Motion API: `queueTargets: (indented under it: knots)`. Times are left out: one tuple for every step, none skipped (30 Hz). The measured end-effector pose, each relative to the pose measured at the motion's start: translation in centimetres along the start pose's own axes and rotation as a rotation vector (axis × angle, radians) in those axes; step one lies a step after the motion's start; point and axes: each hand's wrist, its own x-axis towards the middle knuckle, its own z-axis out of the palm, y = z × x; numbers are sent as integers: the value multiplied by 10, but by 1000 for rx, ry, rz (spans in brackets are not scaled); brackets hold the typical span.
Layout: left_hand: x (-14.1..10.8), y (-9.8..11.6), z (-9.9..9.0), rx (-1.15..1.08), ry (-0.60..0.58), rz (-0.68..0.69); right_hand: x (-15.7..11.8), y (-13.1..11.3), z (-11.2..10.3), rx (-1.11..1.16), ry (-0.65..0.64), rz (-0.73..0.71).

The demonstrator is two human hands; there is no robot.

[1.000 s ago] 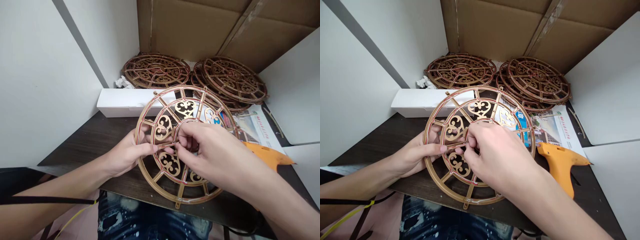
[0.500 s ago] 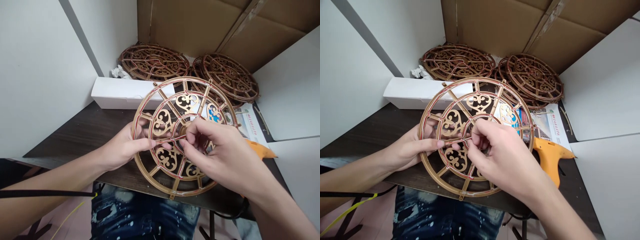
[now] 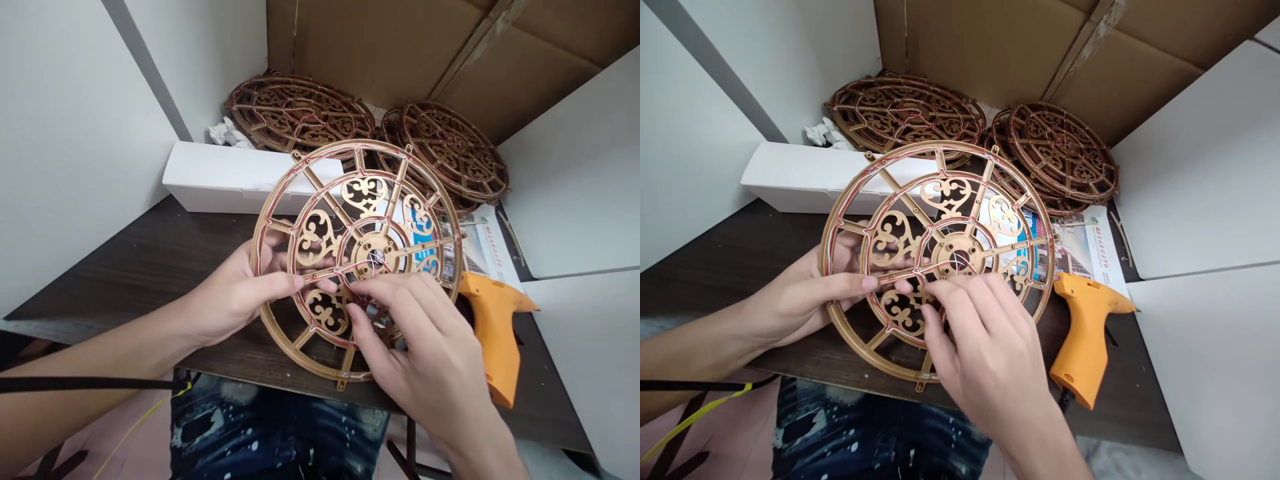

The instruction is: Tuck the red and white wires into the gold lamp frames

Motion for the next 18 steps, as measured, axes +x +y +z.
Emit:
queueTargets:
  knots:
    - [0,0,0,3,-1,0,-3,-1,2,-17,9,-5]
    - [1,0,0,3,-2,1,-5,-2,4,-36,16,-10]
    - [1,0,0,0,-2,4,-7,-4,6,-55,23,-13]
    - [1,0,-1,-1,-4,4,-8,-5,8,-72,29,-14]
    - [1,0,-1,-2,-5,3,-10,-6,10,-84,30,-10]
    - [1,-1,-1,-1,-6,1,-11,-7,11,-94,35,-6]
    - [1,-1,-2,0,-7,0,-12,-8,12,-100,38,-1]
    - [1,-1,-2,5,-11,-1,-13,-9,13,-104,44,3]
    - [1,-1,-2,10,-10,-4,-14,-10,14,-107,47,8]
    - [0,-2,-2,12,-10,-1,-15,-10,14,-111,48,12]
    - [0,-2,-2,12,-12,2,-16,-11,15,-115,46,16]
    - [0,-2,-2,11,-14,6,-17,-11,15,-119,44,19]
    - [0,-3,-2,10,-17,11,-18,-12,16,-121,40,24]
    - [0,-3,-2,11,-22,16,-19,-13,16,-122,40,27]
    - [0,-3,-2,15,-31,20,-19,-14,17,-119,44,32]
    - [0,-2,-2,24,-48,28,-20,-15,18,-114,48,41]
    - [0,-2,-2,35,-63,33,-20,-16,18,-109,55,51]
    - [1,-2,-3,46,-78,42,-20,-17,19,-106,61,61]
